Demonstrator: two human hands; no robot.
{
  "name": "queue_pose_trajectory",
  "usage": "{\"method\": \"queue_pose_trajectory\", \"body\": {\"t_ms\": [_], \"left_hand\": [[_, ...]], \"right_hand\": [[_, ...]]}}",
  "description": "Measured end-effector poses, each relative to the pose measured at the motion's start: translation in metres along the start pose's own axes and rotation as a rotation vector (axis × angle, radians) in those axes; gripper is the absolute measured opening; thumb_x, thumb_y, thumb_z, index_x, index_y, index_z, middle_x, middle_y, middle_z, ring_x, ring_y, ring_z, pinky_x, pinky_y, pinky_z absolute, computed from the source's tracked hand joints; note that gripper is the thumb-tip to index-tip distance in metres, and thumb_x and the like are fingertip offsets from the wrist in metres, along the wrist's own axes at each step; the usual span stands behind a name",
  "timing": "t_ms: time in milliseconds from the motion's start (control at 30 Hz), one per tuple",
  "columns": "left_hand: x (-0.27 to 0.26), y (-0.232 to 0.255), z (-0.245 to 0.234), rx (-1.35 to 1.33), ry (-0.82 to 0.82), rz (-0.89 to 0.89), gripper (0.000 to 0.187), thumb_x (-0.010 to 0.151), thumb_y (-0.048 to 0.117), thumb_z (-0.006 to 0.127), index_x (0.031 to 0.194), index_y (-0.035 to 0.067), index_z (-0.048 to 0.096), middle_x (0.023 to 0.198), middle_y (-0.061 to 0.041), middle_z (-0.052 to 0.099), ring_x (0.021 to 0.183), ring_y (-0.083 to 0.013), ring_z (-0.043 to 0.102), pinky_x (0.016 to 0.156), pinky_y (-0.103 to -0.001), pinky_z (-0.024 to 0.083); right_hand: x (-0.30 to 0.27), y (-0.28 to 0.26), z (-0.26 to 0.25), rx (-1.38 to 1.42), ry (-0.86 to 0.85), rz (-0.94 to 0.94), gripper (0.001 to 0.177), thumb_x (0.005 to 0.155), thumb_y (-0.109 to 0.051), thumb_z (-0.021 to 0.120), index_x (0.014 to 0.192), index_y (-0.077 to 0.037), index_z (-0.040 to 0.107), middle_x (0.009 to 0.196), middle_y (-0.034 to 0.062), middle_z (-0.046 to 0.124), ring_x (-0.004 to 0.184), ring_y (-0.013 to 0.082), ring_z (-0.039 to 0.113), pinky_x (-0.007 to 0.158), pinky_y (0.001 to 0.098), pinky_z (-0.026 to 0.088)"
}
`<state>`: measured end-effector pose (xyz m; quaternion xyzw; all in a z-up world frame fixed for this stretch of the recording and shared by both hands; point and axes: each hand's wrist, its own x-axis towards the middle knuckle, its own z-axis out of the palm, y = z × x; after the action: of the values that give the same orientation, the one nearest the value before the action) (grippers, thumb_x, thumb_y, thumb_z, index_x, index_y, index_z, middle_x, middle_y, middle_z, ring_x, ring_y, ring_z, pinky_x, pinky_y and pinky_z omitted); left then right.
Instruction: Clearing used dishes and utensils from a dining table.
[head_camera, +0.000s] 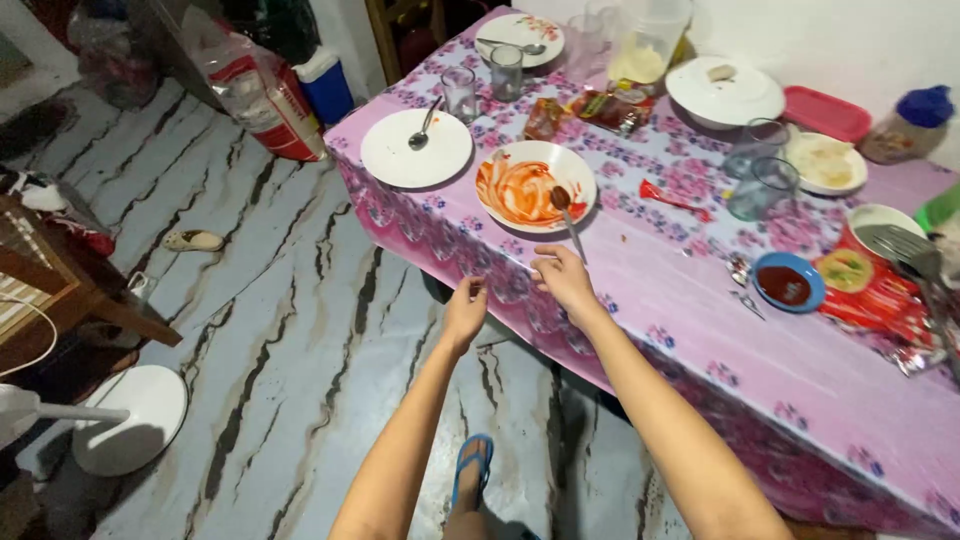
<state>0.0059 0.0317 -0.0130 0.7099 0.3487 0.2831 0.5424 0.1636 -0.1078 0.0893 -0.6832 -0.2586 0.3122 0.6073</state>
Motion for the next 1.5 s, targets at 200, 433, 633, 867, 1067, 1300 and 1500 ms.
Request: {"method": "queue_pose_trajectory", "body": {"t_ms": [200,433,633,867,1067,1300,1500], "left_hand": [[0.097,-0.028,-0.037,0.045,0.078,-0.076,0.035,0.096,0.022,0.062,0.126,0.003,0.062,0.116,-0.015,0.072,0.106,-0.0245,0.068,0.093,-0.036,0.052],[0.202,-0.041,-0.078,0.034,0.164,-0.129,0.037,0.096,0.020,0.061,0.128,0.002,0.060,0.112,-0.013,0.071,0.103,-0.0229,0.067,0.091,-0.035,0.052],[0.296,-0.083,-0.104,0.034,0.288,-0.111,0.037,0.090,0.015,0.064,0.123,0.000,0.060,0.103,-0.011,0.069,0.093,-0.0213,0.066,0.084,-0.034,0.054],[0.362,-0.077,-0.130,-0.113,0.472,-0.269,0.048,0.085,0.010,0.065,0.129,-0.004,0.052,0.101,-0.014,0.065,0.088,-0.0228,0.063,0.079,-0.036,0.052],[0.395,-0.082,-0.142,-0.305,0.520,-0.256,0.067,0.082,0.001,0.061,0.144,-0.001,0.037,0.125,-0.015,0.062,0.112,-0.0245,0.062,0.097,-0.034,0.048],[0.408,-0.099,-0.146,-0.442,0.468,-0.230,0.074,0.076,-0.010,0.054,0.148,0.004,0.042,0.129,-0.013,0.064,0.116,-0.0250,0.063,0.098,-0.033,0.050],[0.408,-0.100,-0.152,-0.379,0.447,-0.320,0.073,0.079,-0.010,0.058,0.147,0.010,0.044,0.126,-0.012,0.065,0.111,-0.0233,0.063,0.091,-0.034,0.052]], "right_hand": [[0.103,0.012,0.037,0.051,-0.031,-0.010,0.035,0.097,-0.013,0.063,0.131,-0.003,0.062,0.104,0.0075,0.070,0.086,0.0137,0.067,0.070,0.0272,0.054],[0.225,0.015,0.087,0.057,-0.042,0.038,0.039,0.097,-0.015,0.060,0.135,-0.003,0.057,0.104,0.0073,0.069,0.088,0.0125,0.066,0.073,0.0252,0.056],[0.307,0.011,0.120,0.020,-0.020,0.030,0.049,0.094,-0.009,0.061,0.141,0.001,0.050,0.093,0.0080,0.063,0.077,0.0138,0.057,0.065,0.0289,0.049],[0.379,0.017,0.146,-0.132,-0.002,0.027,0.057,0.094,-0.013,0.064,0.146,-0.001,0.044,0.100,0.0093,0.066,0.083,0.0130,0.058,0.071,0.0284,0.049],[0.420,0.031,0.164,-0.163,-0.028,0.071,0.066,0.095,-0.014,0.063,0.153,-0.006,0.033,0.113,0.0125,0.067,0.094,0.0156,0.062,0.082,0.0311,0.052],[0.431,0.011,0.179,-0.464,0.115,0.040,0.060,0.089,-0.012,0.062,0.146,-0.010,0.046,0.113,0.0126,0.072,0.096,0.0253,0.069,0.086,0.0378,0.053],[0.451,0.052,0.166,-0.818,0.328,-0.269,0.052,0.082,-0.006,0.071,0.133,-0.004,0.059,0.122,0.0286,0.060,0.117,0.0438,0.057,0.102,0.0476,0.046]]}}
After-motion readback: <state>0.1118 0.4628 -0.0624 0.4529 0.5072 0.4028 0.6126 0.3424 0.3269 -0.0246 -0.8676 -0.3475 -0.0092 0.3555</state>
